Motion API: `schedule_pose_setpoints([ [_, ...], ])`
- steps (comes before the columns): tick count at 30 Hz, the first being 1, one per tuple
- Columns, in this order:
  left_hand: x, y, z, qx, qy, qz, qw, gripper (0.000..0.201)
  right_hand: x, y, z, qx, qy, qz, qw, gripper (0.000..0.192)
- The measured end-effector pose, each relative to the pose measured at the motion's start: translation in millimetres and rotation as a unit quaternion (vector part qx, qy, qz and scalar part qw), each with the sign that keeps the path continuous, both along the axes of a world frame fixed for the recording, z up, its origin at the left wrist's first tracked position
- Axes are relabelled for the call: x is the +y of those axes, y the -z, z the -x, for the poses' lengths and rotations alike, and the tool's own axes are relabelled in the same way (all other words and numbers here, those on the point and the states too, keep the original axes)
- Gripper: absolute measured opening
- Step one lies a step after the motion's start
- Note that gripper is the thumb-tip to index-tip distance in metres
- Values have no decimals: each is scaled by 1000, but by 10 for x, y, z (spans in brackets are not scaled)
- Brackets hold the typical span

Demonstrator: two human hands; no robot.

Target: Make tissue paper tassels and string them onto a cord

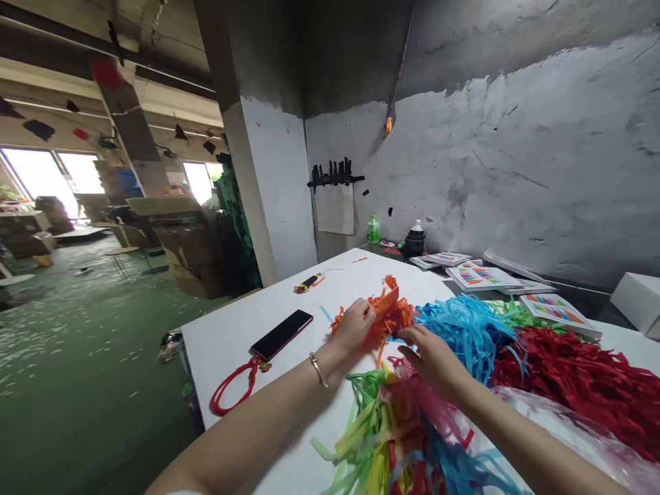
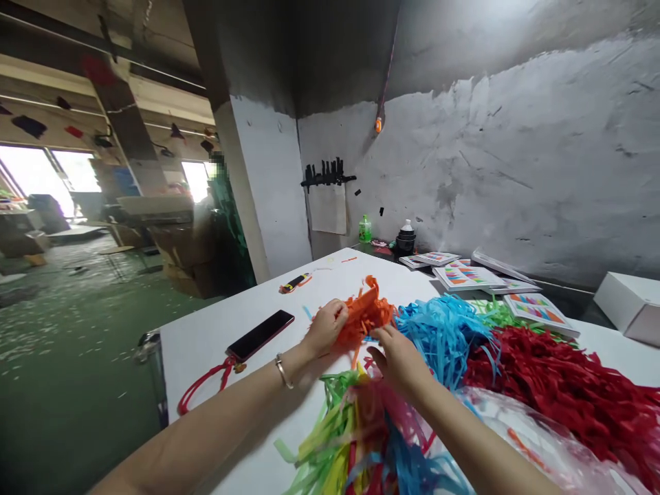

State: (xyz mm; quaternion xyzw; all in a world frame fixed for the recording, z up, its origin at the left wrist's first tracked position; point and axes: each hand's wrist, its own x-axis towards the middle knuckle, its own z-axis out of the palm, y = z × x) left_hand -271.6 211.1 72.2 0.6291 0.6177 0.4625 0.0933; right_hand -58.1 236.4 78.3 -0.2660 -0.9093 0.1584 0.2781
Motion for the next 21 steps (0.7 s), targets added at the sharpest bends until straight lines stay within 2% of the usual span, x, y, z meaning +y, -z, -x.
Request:
schedule_pose_setpoints([
  [3, -237, -173, -204, -108, 41, -14, 993, 42, -85, -100, 85, 58, -11, -26, 998, 41],
  [6, -488, -199, -410, -205, 105, 5, 973, 47, -245, -114, 116, 86, -30, -24, 996, 35],
  [9, -636, -135, -522, -283, 134, 16, 950, 49, -352, -71, 78, 105, -38, 2, 994, 32],
  [14, -677, 36, -539, -368, 116, 2, 922, 45, -439, -24, -33, 109, -30, 63, 992, 13],
  [21, -710, 272, -607, -409, 129, 6, 903, 44, -511, 35, -26, 113, -4, 125, 986, 18],
])
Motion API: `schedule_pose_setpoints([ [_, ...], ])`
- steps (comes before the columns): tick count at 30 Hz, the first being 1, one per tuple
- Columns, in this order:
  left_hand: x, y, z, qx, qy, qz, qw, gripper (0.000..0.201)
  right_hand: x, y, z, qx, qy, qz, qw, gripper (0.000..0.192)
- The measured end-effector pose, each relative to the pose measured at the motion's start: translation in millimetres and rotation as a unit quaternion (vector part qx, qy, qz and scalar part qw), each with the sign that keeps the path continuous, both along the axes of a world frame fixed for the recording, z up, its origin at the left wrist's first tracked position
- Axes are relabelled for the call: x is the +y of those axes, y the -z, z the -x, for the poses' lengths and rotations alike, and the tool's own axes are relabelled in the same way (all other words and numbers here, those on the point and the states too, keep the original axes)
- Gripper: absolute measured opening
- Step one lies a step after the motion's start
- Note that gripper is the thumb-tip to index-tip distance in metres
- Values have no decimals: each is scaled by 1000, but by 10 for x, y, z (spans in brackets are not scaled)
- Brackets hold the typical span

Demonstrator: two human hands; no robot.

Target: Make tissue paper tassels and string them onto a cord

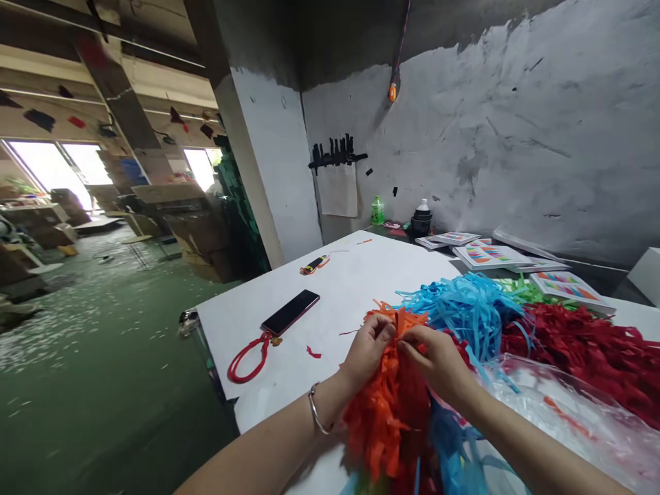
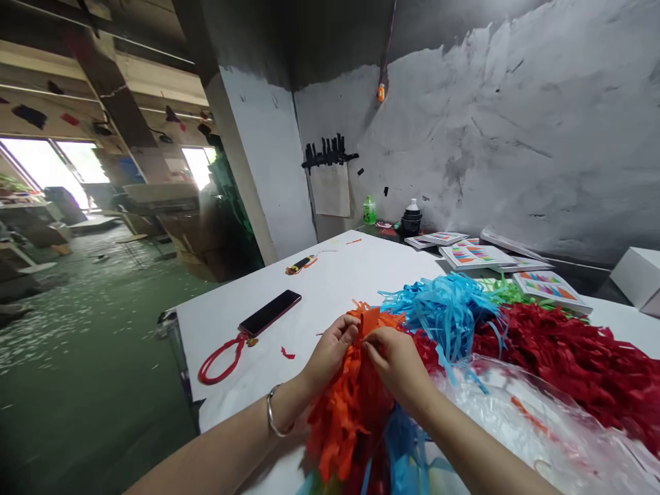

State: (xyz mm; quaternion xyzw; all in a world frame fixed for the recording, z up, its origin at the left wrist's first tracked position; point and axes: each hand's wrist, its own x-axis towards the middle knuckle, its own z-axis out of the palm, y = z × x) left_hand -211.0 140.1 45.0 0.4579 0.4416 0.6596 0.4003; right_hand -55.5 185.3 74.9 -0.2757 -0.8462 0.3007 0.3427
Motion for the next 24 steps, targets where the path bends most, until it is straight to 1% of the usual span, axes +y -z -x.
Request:
schedule_pose_setpoints([
  [3, -8, 40, -20, -18, 19, 2, 1000, 43, 32, 18, 0, 0, 18, 23, 1000, 23],
  [5, -3, 49, -22, -38, 35, 6, 999, 38, 59, 20, -14, -1, 26, 30, 999, 24],
  [9, 18, 63, -10, -81, 54, 13, 995, 33, 90, 2, -53, 8, 44, 28, 999, 22],
  [14, 11, 64, 1, -110, 57, 19, 992, 29, 92, -18, -72, 12, 47, 16, 999, 23],
  [18, -8, 50, -4, -118, 60, 18, 991, 27, 102, 20, -88, 9, 52, -11, 999, 20],
  [21, -8, 62, -5, -124, 62, 19, 990, 29, 85, 74, -102, 13, 57, -47, 997, 13],
  [24, -4, 84, -5, -130, 63, 21, 989, 29, 23, 110, -102, 5, 36, -101, 994, 28],
])
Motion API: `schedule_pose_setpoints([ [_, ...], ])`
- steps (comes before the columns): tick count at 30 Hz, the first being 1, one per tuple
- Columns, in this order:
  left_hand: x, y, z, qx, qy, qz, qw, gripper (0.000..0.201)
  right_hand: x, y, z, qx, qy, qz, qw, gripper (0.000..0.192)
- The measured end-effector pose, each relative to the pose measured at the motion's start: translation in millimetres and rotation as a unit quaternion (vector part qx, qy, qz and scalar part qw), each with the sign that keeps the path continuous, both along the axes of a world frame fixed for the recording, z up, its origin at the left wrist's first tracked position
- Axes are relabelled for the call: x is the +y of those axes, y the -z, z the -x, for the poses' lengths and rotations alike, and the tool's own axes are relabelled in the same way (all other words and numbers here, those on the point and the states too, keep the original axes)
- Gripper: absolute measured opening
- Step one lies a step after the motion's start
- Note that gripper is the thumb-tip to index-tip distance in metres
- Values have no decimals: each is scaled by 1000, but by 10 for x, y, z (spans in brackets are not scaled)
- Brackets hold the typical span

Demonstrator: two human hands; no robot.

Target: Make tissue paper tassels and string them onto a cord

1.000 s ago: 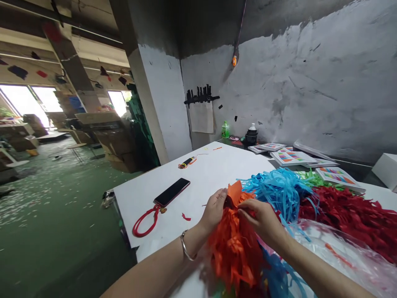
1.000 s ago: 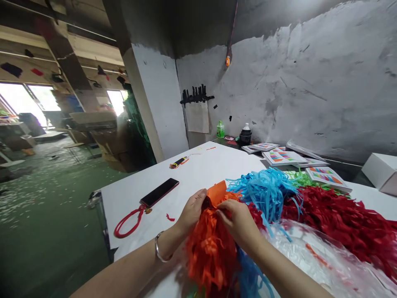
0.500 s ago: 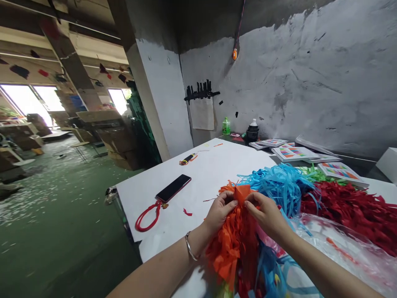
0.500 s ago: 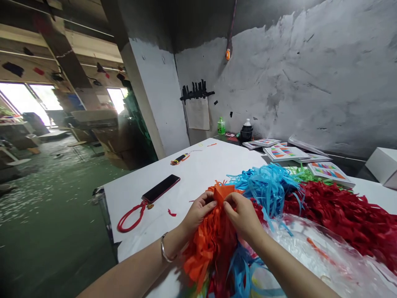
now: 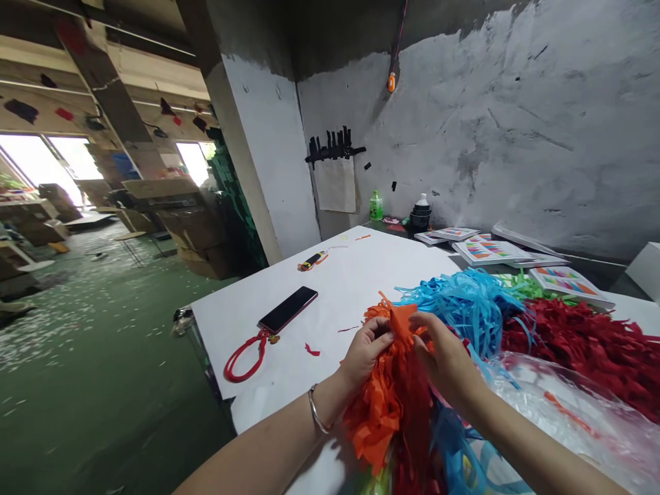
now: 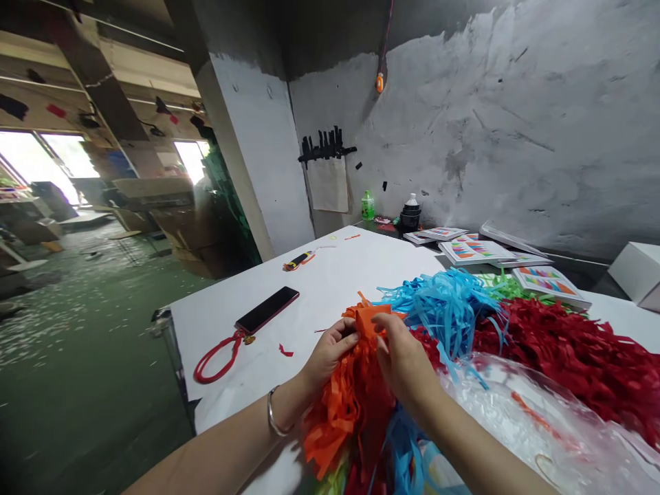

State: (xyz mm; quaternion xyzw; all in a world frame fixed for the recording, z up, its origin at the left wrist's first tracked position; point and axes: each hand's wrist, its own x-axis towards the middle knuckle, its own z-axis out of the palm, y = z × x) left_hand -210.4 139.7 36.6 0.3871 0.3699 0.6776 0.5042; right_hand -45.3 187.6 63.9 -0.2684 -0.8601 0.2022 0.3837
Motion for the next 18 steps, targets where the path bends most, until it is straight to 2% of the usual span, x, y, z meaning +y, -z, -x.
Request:
schedule_pose_setpoints([
  [3, -4, 9, -2, -1, 6, 1, 1000, 30, -66, 0, 13, -34, -36, -51, 997, 34],
  [7, -22, 6, -14, -7, 7, 1, 1000, 31, -72, -17, 15, -57, -44, -78, 994, 25],
  [14, -48, -12, -35, 9, 1, 3, 1000, 31, -10, -5, -9, -50, -33, -57, 997, 6],
  [18, -50, -16, -29, 20, 0, 3, 1000, 36, 22, 21, -2, -32, -32, -39, 998, 9],
])
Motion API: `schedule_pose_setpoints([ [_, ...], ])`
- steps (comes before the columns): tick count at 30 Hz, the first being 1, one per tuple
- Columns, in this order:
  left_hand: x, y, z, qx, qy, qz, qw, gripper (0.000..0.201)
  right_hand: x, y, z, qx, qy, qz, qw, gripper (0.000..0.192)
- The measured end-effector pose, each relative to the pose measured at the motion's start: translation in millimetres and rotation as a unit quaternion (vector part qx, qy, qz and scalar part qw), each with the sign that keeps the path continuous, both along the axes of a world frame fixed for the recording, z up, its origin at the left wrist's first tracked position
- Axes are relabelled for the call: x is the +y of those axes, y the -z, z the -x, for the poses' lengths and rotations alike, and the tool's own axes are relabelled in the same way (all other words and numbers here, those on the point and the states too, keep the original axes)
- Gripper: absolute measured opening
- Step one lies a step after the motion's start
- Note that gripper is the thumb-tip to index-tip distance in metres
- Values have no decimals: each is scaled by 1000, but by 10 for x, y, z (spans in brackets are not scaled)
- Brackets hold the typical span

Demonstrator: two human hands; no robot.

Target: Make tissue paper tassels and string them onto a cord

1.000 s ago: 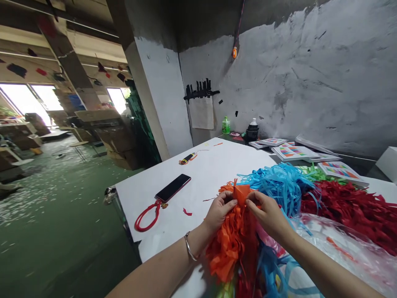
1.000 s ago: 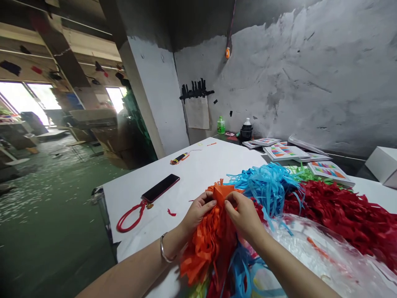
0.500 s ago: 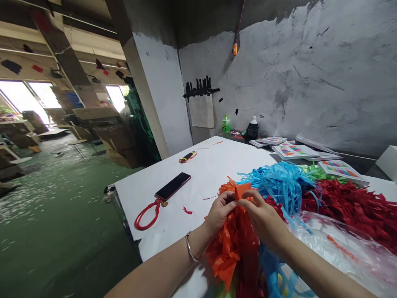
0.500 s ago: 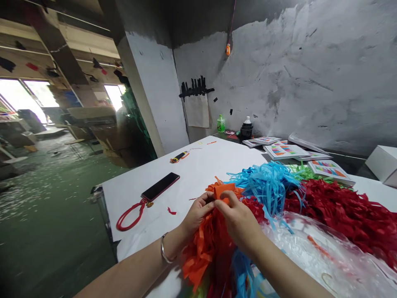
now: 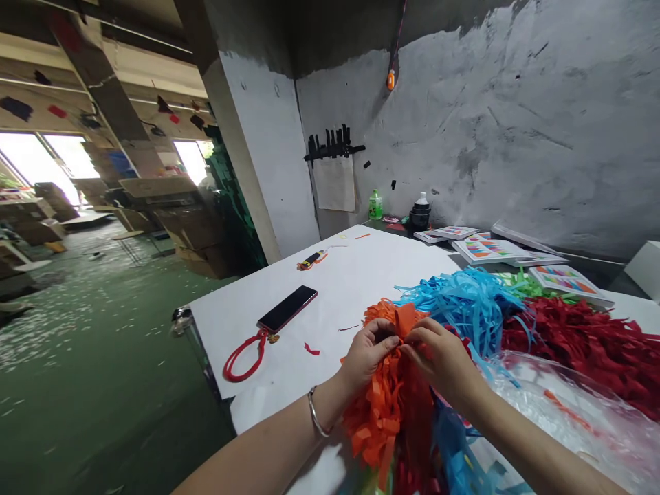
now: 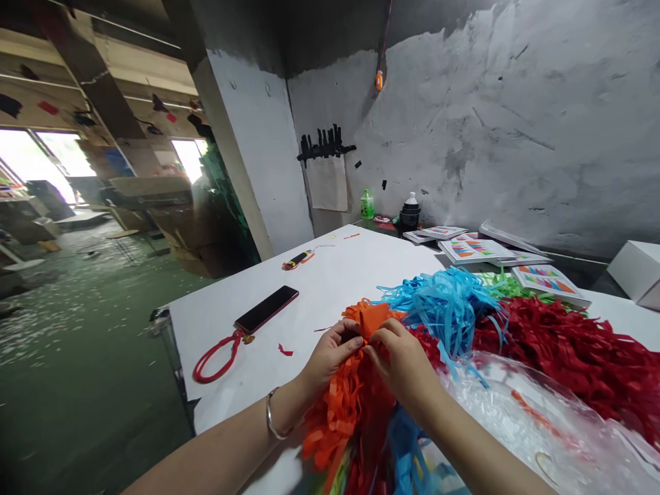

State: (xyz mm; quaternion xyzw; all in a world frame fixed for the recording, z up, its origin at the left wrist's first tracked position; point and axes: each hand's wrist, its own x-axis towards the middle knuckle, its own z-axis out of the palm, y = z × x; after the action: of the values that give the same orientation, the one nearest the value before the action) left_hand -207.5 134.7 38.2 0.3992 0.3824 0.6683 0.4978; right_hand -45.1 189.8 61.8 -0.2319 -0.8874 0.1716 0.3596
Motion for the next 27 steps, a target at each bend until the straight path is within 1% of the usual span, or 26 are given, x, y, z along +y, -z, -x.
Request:
schedule_pose_setpoints([
  [3, 12, 15, 5, 8, -4, 1, 1000, 38, 7, 16, 3, 9, 0, 4, 1000, 13],
  [8, 34, 50, 13, 22, -16, 5, 1000, 39, -54, 15, 14, 7, 3, -1, 1000, 13],
  [13, 23, 55, 15, 29, -18, 13, 999, 39, -81, 16, 34, 10, 5, 2, 1000, 19],
  [18, 27, 59, 15, 28, -11, 15, 999, 39, -46, -9, 25, 33, 0, 37, 999, 13],
  [27, 51, 118, 33, 13, -1, 3, 1000, 36, -18, -54, -27, 69, -17, 111, 991, 16],
])
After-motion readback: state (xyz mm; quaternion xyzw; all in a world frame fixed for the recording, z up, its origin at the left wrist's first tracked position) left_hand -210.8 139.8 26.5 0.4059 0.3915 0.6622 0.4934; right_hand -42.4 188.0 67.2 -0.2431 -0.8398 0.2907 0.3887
